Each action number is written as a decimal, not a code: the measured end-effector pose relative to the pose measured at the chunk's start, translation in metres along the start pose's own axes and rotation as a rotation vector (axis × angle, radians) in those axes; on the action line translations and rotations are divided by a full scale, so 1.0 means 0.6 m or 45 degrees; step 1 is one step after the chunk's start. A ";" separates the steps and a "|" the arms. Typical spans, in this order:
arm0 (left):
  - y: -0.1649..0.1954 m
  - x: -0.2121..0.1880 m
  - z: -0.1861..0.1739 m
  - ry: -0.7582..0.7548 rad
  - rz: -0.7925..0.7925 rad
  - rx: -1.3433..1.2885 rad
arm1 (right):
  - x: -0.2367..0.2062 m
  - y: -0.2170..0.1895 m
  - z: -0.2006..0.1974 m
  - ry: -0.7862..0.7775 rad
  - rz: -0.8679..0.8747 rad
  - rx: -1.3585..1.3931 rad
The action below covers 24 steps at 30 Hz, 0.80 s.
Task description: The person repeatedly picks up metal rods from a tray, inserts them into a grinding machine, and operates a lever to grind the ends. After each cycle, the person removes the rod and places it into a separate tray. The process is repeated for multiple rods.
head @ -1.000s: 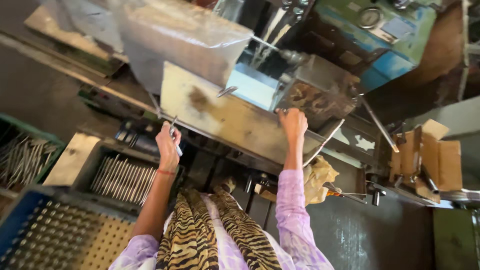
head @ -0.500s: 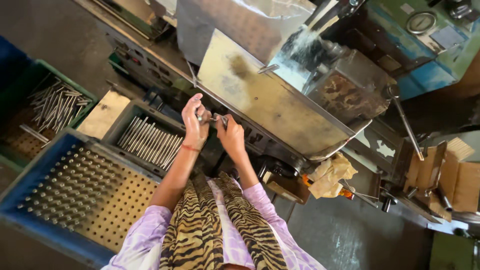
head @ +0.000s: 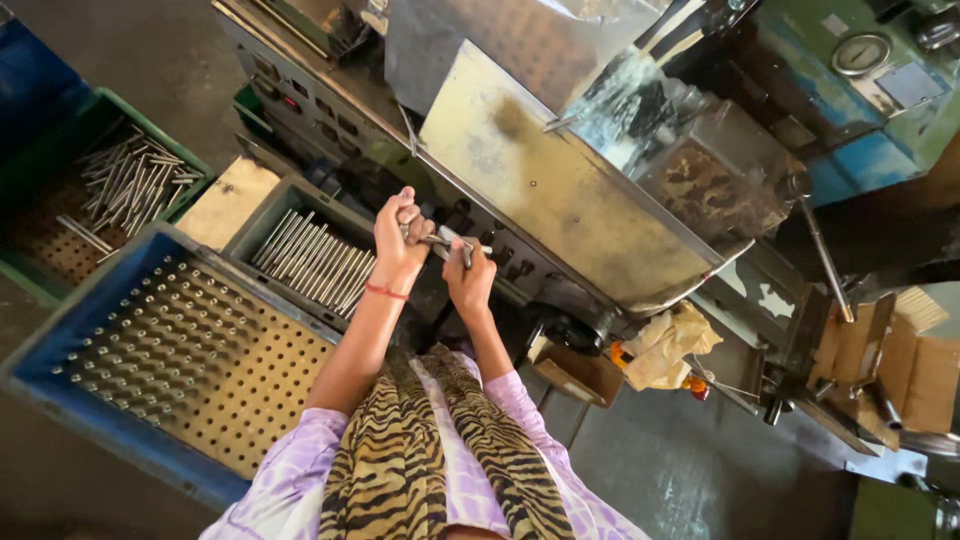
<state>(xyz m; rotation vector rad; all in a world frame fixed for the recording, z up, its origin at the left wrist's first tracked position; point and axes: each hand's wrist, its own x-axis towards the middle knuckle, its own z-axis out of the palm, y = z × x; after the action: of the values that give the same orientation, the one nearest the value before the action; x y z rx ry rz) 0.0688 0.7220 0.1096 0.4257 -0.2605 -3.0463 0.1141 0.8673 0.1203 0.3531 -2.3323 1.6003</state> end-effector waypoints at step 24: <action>-0.005 -0.097 -0.026 -0.023 0.061 0.083 | -0.084 -0.019 -0.071 0.077 -0.022 -0.197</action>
<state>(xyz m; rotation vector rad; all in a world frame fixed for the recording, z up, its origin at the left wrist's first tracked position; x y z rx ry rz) 0.1289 0.7269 0.1100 0.3903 -0.3666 -3.0029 0.1695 0.9049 0.1261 0.2856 -2.3815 1.3917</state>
